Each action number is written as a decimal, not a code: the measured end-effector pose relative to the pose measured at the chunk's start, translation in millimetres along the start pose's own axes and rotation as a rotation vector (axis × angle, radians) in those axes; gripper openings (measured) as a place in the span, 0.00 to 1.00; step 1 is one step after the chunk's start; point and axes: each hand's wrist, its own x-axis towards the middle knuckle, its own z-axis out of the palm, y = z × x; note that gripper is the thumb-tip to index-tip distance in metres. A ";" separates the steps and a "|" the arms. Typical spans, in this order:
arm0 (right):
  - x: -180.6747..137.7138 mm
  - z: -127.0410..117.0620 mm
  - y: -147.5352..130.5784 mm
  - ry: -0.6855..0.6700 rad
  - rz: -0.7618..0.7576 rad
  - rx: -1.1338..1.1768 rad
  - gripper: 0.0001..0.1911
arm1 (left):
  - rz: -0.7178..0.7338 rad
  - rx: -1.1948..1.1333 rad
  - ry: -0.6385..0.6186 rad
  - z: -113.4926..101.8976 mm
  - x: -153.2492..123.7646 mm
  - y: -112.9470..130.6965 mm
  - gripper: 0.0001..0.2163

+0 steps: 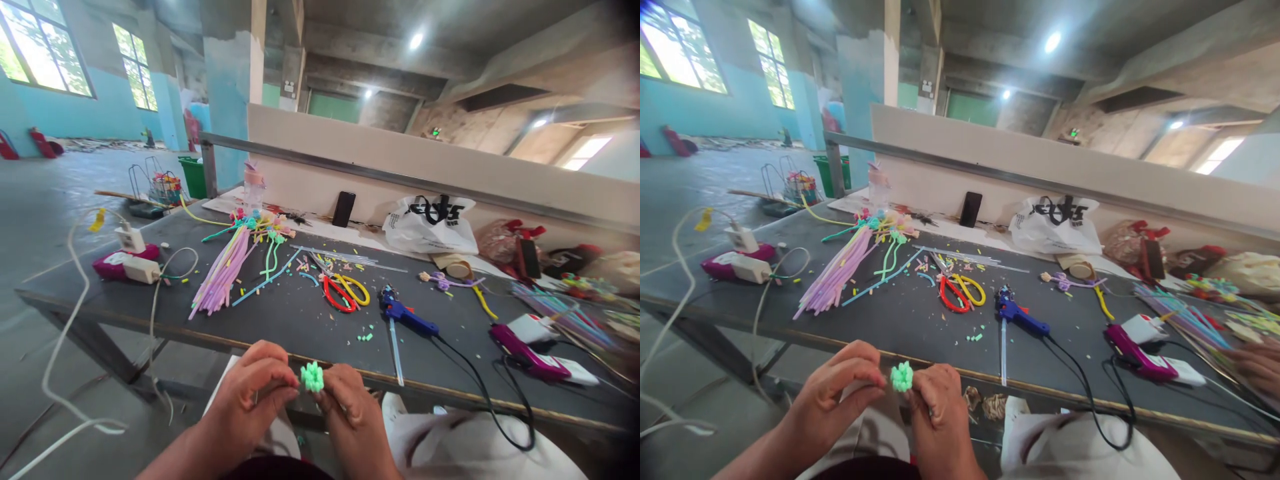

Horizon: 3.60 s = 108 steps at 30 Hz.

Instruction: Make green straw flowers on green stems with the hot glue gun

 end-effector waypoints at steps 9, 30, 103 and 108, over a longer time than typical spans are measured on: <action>0.4 0.6 -2.0 -0.089 -0.019 -0.053 0.13 | 0.151 0.057 -0.041 3.1 2.4 1.4 0.05; -1.9 -2.0 -7.8 -0.061 -0.060 -0.027 0.12 | 0.104 -0.086 -0.097 3.9 -1.4 -0.5 0.05; -1.8 -5.6 -4.9 -0.189 0.018 0.195 0.17 | 0.278 0.114 -0.021 0.8 2.5 10.5 0.06; -3.6 -4.6 -3.7 -0.199 0.032 0.178 0.18 | 0.258 0.119 -0.016 1.0 2.1 11.7 0.05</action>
